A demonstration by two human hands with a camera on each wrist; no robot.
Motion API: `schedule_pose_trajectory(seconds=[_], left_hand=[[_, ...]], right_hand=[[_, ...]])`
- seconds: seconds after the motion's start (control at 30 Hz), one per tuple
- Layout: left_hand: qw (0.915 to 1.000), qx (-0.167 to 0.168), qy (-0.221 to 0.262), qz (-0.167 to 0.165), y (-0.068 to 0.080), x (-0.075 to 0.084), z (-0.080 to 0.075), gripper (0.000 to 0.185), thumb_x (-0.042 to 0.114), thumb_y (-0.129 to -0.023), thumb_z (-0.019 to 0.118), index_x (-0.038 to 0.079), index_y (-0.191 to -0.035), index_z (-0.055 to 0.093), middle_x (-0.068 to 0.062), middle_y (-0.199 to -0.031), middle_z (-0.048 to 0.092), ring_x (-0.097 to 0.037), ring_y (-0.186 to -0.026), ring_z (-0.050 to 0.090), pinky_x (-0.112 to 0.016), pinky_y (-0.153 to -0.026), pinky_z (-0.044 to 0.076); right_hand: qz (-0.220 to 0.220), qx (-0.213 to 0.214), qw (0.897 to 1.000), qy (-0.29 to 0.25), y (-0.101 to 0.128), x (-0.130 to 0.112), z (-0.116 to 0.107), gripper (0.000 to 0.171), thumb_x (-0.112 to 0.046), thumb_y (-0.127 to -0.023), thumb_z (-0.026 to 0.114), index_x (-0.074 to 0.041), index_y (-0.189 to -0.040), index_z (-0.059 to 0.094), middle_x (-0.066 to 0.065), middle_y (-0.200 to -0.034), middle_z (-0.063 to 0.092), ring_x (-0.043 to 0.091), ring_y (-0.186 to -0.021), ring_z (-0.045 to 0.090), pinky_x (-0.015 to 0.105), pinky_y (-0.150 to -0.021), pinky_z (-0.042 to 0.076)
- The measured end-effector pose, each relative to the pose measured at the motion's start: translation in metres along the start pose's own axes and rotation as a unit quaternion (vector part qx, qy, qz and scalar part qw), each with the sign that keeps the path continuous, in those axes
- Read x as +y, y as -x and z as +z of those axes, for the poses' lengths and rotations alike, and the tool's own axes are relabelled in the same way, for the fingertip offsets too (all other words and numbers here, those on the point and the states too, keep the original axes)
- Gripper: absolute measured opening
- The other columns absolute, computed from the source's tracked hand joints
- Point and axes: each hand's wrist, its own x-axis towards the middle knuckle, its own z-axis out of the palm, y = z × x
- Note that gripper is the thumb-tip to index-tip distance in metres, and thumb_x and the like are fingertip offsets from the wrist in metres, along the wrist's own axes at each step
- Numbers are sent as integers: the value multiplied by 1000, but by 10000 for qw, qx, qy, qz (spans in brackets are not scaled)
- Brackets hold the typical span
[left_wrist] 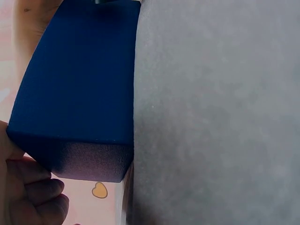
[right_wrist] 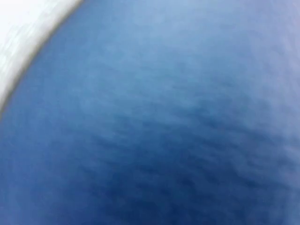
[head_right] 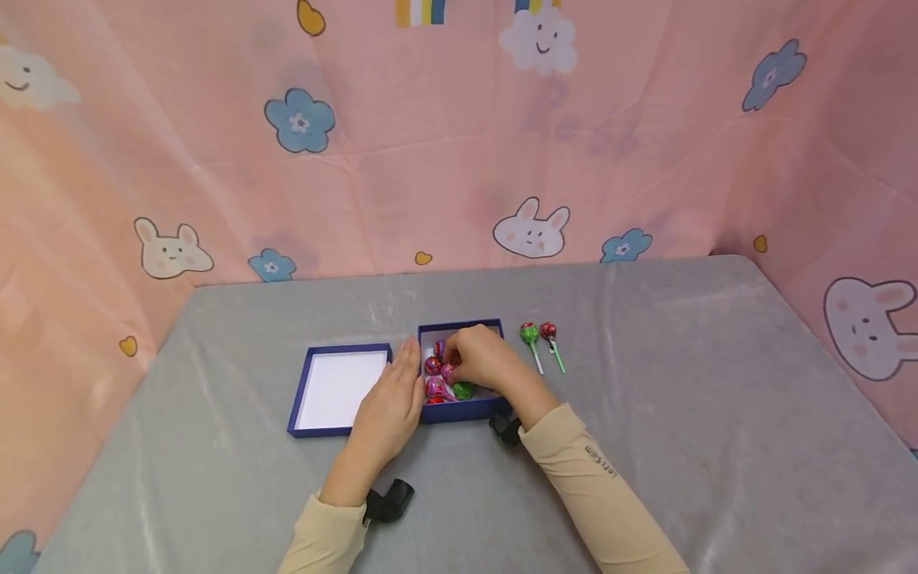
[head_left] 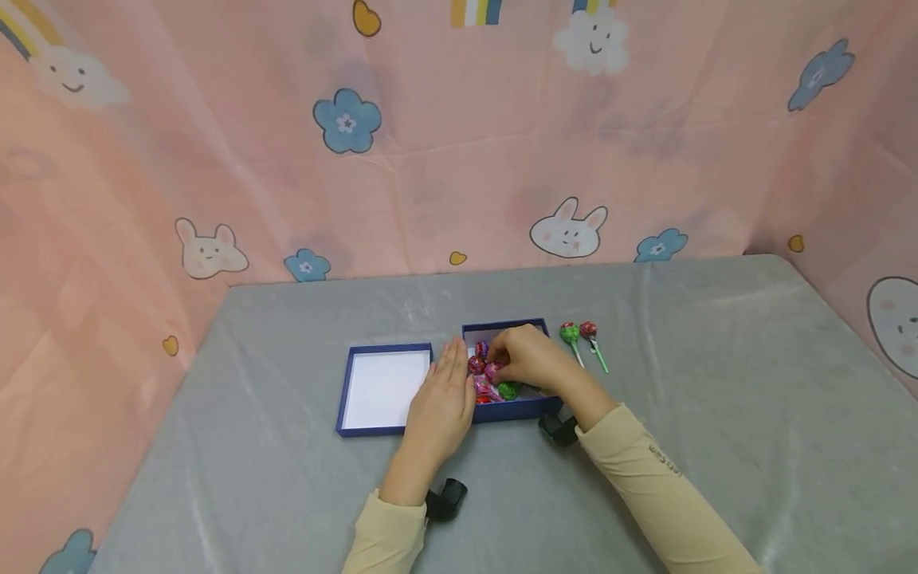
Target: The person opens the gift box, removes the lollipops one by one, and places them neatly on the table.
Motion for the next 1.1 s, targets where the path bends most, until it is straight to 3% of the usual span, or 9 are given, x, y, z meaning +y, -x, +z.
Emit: schedule_pose_trajectory(seconds=[0.17,0.43,0.73,0.97,1.1], left_hand=[[9999,-91,17,-56,-1,3,-1,49,18,-100,43,-7,-142,35,-19,-146,35,-27,-136,32,-45,-108,30],[9998,-191,19,-55,0,5,2,49,18,-100,42,-6,-142,35,-18,-147,35,-26,-137,31,-45,-108,30],[9998,-198,25,-37,0,7,4,50,19,-99,43,-6,-142,35,-18,-146,35,-27,-136,32,-45,-108,31],[9999,-129,-31,-35,2,7,2,50,18,-99,44,-6,-142,34,-19,-146,37,-27,-135,34,-45,-108,31],[9999,-24,-101,-75,1,4,-1,50,17,-99,44,-7,-142,34,-19,-145,37,-27,-135,34,-45,-108,31]], right_hand=[[11,79,9999,-109,2,2,0,14,-9,-74,79,-5,-86,73,0,-77,67,11,-69,58,29,-65,51],[-124,667,9929,-973,14,10,3,16,-6,-77,77,-2,-91,72,5,-89,69,15,-78,63,32,-71,54],[11,1589,9590,-2345,31,10,4,19,-4,-79,75,1,-96,71,10,-90,68,21,-80,65,37,-70,55],[-92,1918,9410,-2786,30,12,7,19,-2,-80,73,2,-98,71,12,-94,69,19,-80,65,34,-71,54],[-34,2005,9209,-3342,29,11,1,21,0,-80,73,5,-100,69,16,-95,68,15,-80,65,29,-71,55]])
